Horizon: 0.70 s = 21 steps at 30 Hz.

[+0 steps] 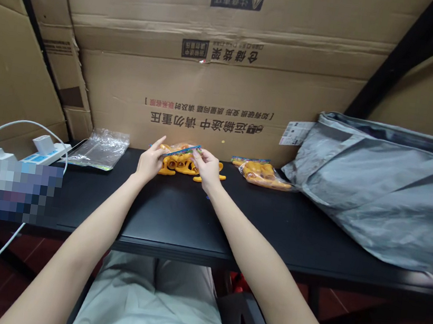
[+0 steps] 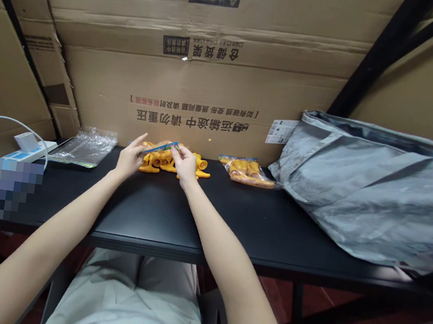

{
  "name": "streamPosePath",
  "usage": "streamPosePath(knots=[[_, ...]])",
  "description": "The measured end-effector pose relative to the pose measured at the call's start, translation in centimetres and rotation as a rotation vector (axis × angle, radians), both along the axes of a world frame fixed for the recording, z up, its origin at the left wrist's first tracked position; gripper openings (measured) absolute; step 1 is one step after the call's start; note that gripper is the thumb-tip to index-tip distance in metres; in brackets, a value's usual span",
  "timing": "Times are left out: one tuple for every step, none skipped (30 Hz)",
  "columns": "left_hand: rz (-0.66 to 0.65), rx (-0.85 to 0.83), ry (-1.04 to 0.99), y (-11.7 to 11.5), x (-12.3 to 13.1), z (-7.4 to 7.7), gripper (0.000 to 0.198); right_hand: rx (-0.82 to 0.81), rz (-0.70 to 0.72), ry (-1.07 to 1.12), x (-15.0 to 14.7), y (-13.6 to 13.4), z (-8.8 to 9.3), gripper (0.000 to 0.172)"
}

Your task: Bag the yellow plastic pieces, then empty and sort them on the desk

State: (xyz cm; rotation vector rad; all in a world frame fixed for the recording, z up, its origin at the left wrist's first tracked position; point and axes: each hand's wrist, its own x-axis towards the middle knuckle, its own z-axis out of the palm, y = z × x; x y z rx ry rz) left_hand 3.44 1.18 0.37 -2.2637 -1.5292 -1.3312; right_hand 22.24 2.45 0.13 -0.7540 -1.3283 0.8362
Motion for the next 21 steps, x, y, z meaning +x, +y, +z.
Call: streamPosePath(knots=[[-0.026,-0.007,-0.010,0.1,-0.1,0.0,0.028,0.004,-0.007,-0.015,0.0,0.0,0.0,0.050],[-0.051,-0.018,-0.022,0.3,-0.2,-0.1,0.025,0.004,-0.011,-0.027,0.1,0.1,-0.1,0.050],[-0.073,-0.031,-0.035,0.5,-0.4,-0.2,0.022,-0.001,-0.012,-0.036,0.1,0.1,-0.2,0.050],[-0.088,-0.041,-0.051,0.7,-0.5,-0.4,0.020,-0.010,-0.010,-0.044,0.1,0.2,-0.2,0.049],[-0.098,-0.048,-0.068,0.9,-0.7,-0.6,0.018,-0.021,-0.004,-0.050,0.1,0.2,-0.3,0.048],[-0.104,-0.049,-0.083,1.1,-0.8,-0.8,0.016,-0.031,0.005,-0.053,0.0,0.3,-0.5,0.047],[-0.105,-0.049,-0.092,1.3,-0.9,-0.9,0.016,-0.039,0.013,-0.054,0.0,0.3,-0.6,0.047],[-0.104,-0.050,-0.094,1.4,-1.0,-1.1,0.015,-0.045,0.019,-0.054,0.0,0.4,-0.7,0.047],[-0.102,-0.055,-0.089,1.5,-1.0,-1.2,0.016,-0.051,0.024,-0.051,-0.1,0.4,-0.8,0.047],[-0.098,-0.062,-0.078,1.5,-1.0,-1.2,0.016,-0.058,0.026,-0.047,-0.1,0.4,-0.8,0.048],[-0.091,-0.072,-0.063,1.5,-1.0,-1.2,0.017,-0.063,0.025,-0.044,-0.1,0.4,-0.8,0.049],[-0.082,-0.084,-0.045,1.5,-1.0,-1.1,0.019,-0.067,0.022,-0.047,-0.1,0.4,-0.8,0.049],[-0.068,-0.097,-0.025,1.4,-1.0,-1.0,0.020,-0.068,0.018,-0.057,-0.1,0.4,-0.8,0.049],[-0.053,-0.111,-0.003,1.3,-0.9,-0.9,0.020,-0.063,0.014,-0.074,0.0,0.3,-0.7,0.049],[-0.035,-0.126,0.016,1.2,-0.9,-0.8,0.020,-0.055,0.010,-0.098,0.1,0.2,-0.7,0.049],[-0.017,-0.142,0.031,1.1,-1.0,-0.7,0.020,-0.044,0.003,-0.125,0.2,0.1,-0.6,0.049],[-0.003,-0.159,0.039,1.1,-1.0,-0.6,0.021,-0.034,-0.005,-0.153,0.3,0.1,-0.6,0.049],[0.004,-0.176,0.040,1.1,-1.1,-0.5,0.021,-0.023,-0.015,-0.180,0.4,0.1,-0.7,0.049],[0.005,-0.190,0.034,1.2,-1.2,-0.5,0.021,-0.009,-0.025,-0.205,0.5,0.0,-0.7,0.049],[0.002,-0.202,0.023,1.3,-1.3,-0.4,0.021,0.007,-0.028,-0.234,0.6,0.1,-0.8,0.049],[-0.003,-0.213,0.012,1.4,-1.5,-0.4,0.021,0.025,-0.028,-0.265,0.7,0.1,-0.8,0.049]])
